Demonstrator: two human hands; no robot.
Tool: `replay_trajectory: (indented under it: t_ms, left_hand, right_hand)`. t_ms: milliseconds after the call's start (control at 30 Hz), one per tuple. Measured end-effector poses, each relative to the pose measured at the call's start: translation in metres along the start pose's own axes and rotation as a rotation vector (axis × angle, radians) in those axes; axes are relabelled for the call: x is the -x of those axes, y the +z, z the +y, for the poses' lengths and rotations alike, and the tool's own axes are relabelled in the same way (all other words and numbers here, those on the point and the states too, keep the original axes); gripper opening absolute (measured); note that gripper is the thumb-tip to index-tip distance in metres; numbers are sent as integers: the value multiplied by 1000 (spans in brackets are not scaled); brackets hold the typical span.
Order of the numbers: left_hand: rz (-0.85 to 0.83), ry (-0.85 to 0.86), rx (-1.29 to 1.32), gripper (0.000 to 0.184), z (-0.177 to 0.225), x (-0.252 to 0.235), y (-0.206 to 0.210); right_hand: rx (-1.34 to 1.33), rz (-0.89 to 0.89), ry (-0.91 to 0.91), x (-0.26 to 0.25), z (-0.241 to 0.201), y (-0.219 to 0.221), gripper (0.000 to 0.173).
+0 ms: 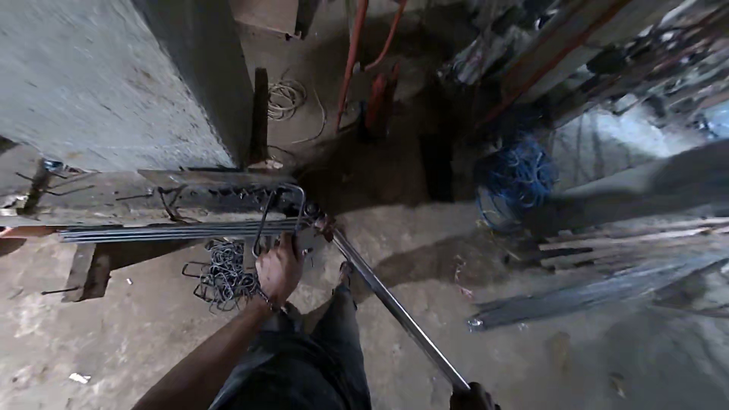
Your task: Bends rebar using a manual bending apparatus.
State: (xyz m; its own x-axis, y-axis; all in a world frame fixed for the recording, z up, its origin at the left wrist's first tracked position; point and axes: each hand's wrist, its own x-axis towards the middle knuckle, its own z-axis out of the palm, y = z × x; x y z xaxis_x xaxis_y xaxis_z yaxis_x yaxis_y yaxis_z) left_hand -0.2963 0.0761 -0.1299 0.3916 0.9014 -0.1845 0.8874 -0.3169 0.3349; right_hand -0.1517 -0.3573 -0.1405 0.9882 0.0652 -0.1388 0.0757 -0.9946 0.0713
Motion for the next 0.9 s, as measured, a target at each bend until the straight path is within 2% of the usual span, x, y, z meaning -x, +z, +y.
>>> replay_trajectory:
  t_ms: [67,133,233,300,367,500,600,700,800,900]
  left_hand:
    - [-15,-7,8,45,-2,4,2]
    - [41,42,1,42,-3,5,4]
    - [252,165,-55,35,-4,11,9]
    - [346,217,-96,32,-3,13,8]
    - [385,242,-135,33,0,14,2]
    - [350,311,-191,33,-2,11,-9]
    - [307,300,-144,29,-5,10,-11]
    - [330,230,-116,27,3,14,-5]
    - [427,231,-102,29,0,12,1]
    - [459,336,-144,30,-6,10,-13]
  right_hand:
    - [24,-76,-56,-54,-3,1,24]
    - [67,-112,-101,-119,-16,0,27]
    - [82,-61,-194,-223,-48,-12,31]
    - [6,44,-299,-298,-81,-16,37]
    - [-89,110,-411,-364,-128,-26,43]
    - [-64,115,-480,-450,-272,-77,41]
    - [3,112,-720,-464,-369,-102,38]
    - [39,106,-857,-451,-445,-111,37]
    - [4,105,-905,-426,-485,-114,36]
    - [-95,89,-968,-373,-490,-129,47]
